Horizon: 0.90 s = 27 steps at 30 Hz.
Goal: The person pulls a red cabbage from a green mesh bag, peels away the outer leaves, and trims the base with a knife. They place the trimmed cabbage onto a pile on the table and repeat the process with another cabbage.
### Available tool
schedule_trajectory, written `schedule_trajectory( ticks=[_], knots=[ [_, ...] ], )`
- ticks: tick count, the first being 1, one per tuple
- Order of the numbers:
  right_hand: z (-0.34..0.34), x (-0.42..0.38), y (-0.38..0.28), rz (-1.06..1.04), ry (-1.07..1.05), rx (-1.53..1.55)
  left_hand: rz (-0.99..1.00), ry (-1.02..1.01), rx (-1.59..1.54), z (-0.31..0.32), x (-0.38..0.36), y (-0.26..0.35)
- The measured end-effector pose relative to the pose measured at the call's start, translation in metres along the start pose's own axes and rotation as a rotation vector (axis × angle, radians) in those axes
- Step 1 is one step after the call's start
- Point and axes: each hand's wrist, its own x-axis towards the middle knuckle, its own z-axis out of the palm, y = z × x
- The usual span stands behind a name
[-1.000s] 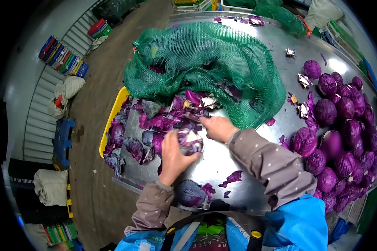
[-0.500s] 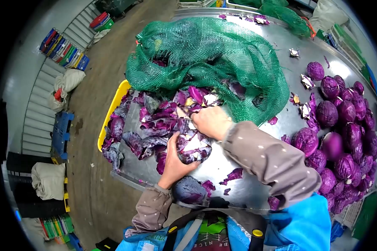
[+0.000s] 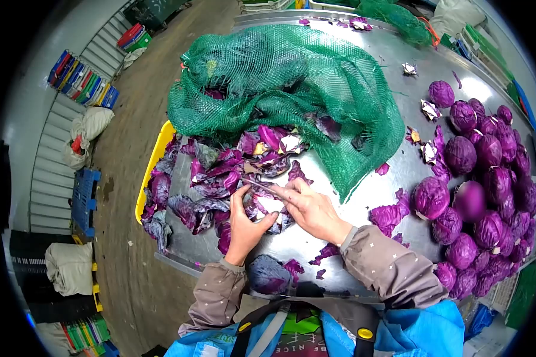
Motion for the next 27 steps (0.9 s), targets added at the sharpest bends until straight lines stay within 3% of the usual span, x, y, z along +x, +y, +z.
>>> schedule_trajectory(
  ticks=[4, 5, 9, 11, 13, 15, 17, 20, 22, 24, 25, 27],
  knots=[
    [0.010, 0.007, 0.006, -0.006, 0.051, -0.365, 0.027, 0.075, 0.045, 0.011, 0.001, 0.002],
    [0.009, 0.014, 0.006, 0.087, 0.064, -0.385, 0.027, 0.099, 0.067, 0.013, 0.001, 0.002],
    [0.007, 0.037, 0.029, 0.248, -0.093, -0.346, 0.113, 0.071, 0.103, 0.012, -0.001, 0.008],
    [0.015, 0.037, 0.047, 0.411, -0.115, -0.288, 0.060, -0.018, 0.006, -0.001, 0.004, -0.005],
    [0.017, 0.033, 0.062, 0.403, -0.067, -0.272, 0.003, -0.202, -0.122, -0.021, 0.002, -0.017],
    [0.022, 0.024, 0.055, 0.492, -0.153, -0.172, -0.021, -0.147, -0.029, -0.032, -0.007, -0.029],
    [0.017, 0.014, 0.047, 0.465, -0.216, 0.008, -0.246, -0.003, -0.371, -0.027, -0.017, -0.033],
    [0.006, 0.006, 0.036, 0.394, -0.253, -0.035, -0.177, 0.076, -0.294, -0.014, -0.019, -0.031],
    [-0.005, 0.006, 0.017, 0.204, -0.012, -0.140, -0.091, 0.029, -0.085, -0.015, -0.012, -0.018],
    [-0.010, 0.009, 0.007, 0.086, -0.007, -0.155, 0.036, -0.055, 0.104, -0.017, -0.002, -0.005],
    [-0.012, 0.010, 0.004, -0.033, 0.000, -0.170, -0.022, -0.080, 0.013, -0.015, 0.002, 0.000],
    [-0.015, 0.007, -0.003, -0.083, -0.038, -0.265, -0.056, -0.043, -0.216, -0.006, 0.006, -0.007]
  ],
)
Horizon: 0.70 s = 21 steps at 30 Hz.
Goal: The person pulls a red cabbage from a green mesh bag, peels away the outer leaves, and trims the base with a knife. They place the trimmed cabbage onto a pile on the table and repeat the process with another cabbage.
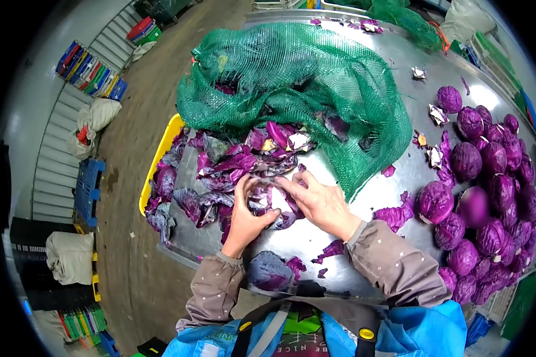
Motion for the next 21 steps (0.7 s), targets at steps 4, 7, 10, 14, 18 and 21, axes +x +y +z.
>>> schedule_trajectory(
  ticks=[4, 7, 10, 14, 18, 21],
  knots=[
    [0.001, -0.007, -0.003, 0.006, -0.017, -0.106, -0.068, -0.051, 0.167, 0.003, 0.010, 0.006],
    [0.007, -0.011, -0.001, 0.025, 0.018, -0.187, -0.054, -0.055, 0.174, 0.008, 0.018, 0.008],
    [0.015, -0.006, 0.004, 0.057, 0.070, -0.240, -0.058, -0.068, 0.229, 0.014, 0.025, 0.009],
    [0.020, 0.016, 0.015, 0.173, 0.009, -0.201, -0.066, -0.067, 0.325, 0.023, 0.030, 0.013],
    [0.021, 0.040, 0.044, 0.198, 0.050, 0.010, 0.005, -0.069, 0.358, 0.018, 0.028, 0.007],
    [0.022, 0.042, 0.053, 0.418, -0.043, 0.183, 0.026, -0.222, 0.175, -0.003, 0.022, 0.003]
  ],
)
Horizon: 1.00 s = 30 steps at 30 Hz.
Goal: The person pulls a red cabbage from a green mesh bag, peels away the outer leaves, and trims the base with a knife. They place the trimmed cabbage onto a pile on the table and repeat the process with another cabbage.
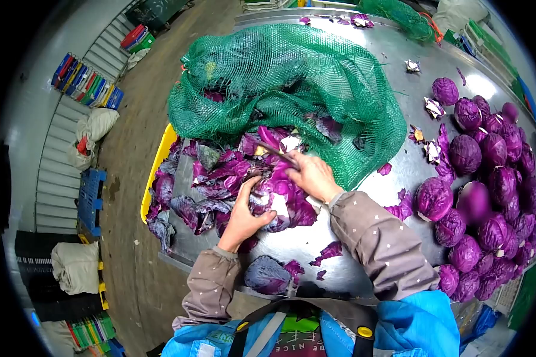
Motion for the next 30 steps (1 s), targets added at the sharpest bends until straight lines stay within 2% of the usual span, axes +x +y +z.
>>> schedule_trajectory(
  ticks=[2, 4, 5, 7, 8, 9, 11, 13, 15, 16, 17, 19, 22, 25, 30],
  knots=[
    [0.018, 0.004, 0.030, 0.009, 0.124, 0.003, 0.058, -0.030, -0.002, -0.009, -0.009, -0.012],
    [0.009, -0.006, 0.012, 0.046, 0.118, 0.007, 0.094, 0.036, 0.063, -0.017, -0.021, -0.034],
    [0.009, -0.013, 0.006, 0.092, 0.106, 0.013, -0.159, 0.172, -0.343, -0.013, -0.032, -0.028],
    [0.011, -0.027, 0.005, 0.080, 0.144, 0.238, -0.323, 0.345, -0.387, -0.013, -0.046, -0.017],
    [0.016, -0.035, 0.008, 0.105, 0.135, 0.255, -0.297, 0.376, -0.356, -0.006, -0.050, -0.025],
    [0.019, -0.042, 0.006, 0.130, 0.130, 0.272, -0.226, 0.359, 0.001, 0.001, -0.053, -0.020],
    [0.005, -0.065, -0.010, 0.133, 0.070, 0.180, -0.120, 0.390, 0.113, 0.012, -0.051, -0.005],
    [0.025, -0.074, 0.051, 0.099, 0.177, 0.302, -0.047, 0.350, 0.116, 0.008, -0.044, -0.006],
    [-0.005, -0.077, 0.057, 0.252, 0.064, -0.153, -0.078, 0.299, 0.124, 0.003, -0.041, -0.006],
    [-0.018, -0.076, 0.050, 0.305, 0.039, -0.240, -0.074, 0.305, 0.122, 0.003, -0.037, -0.004],
    [-0.039, -0.075, 0.009, 0.312, -0.016, -0.274, -0.057, 0.257, 0.151, 0.002, -0.036, 0.000],
    [-0.028, -0.074, -0.001, -0.121, 0.316, -0.263, -0.035, 0.179, 0.194, 0.002, -0.033, 0.013],
    [-0.017, -0.073, -0.033, -0.342, 0.149, -0.263, 0.021, 0.250, 0.181, 0.010, -0.025, 0.012],
    [0.002, -0.067, -0.043, -0.329, 0.067, -0.350, -0.007, 0.190, 0.225, 0.011, -0.019, 0.014],
    [0.005, -0.039, -0.045, -0.432, 0.128, -0.438, 0.027, 0.256, 0.242, 0.013, -0.010, 0.005]
  ],
)
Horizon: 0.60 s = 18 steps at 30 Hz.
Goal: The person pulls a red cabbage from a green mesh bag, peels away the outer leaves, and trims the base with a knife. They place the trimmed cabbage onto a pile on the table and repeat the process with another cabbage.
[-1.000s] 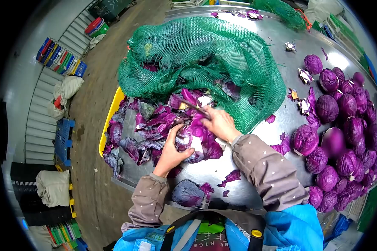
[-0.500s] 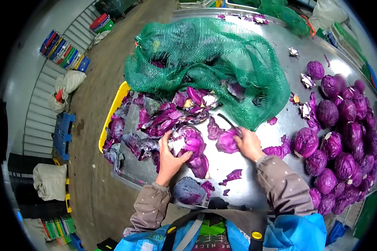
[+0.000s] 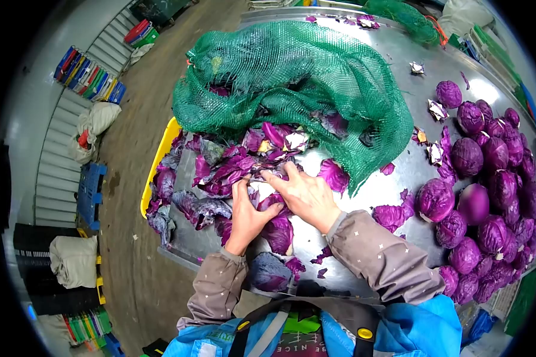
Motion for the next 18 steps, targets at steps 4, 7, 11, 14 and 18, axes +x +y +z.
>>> schedule_trajectory(
  ticks=[4, 7, 11, 14, 18],
  knots=[
    [0.001, 0.012, 0.012, -0.105, -0.059, -0.057, -0.031, 0.040, -0.039, 0.002, 0.003, 0.001],
    [0.001, 0.030, 0.032, -0.087, -0.004, -0.078, 0.077, 0.062, 0.043, 0.008, -0.003, 0.013],
    [0.014, 0.030, 0.039, 0.063, -0.131, 0.304, 0.073, -0.029, -0.049, 0.000, -0.002, 0.003],
    [0.021, 0.031, 0.044, 0.266, -0.204, 0.348, 0.129, -0.085, -0.093, -0.003, -0.002, -0.005],
    [0.030, 0.027, 0.052, 0.461, -0.162, 0.400, 0.166, -0.145, -0.121, -0.007, 0.004, -0.005]
  ],
)
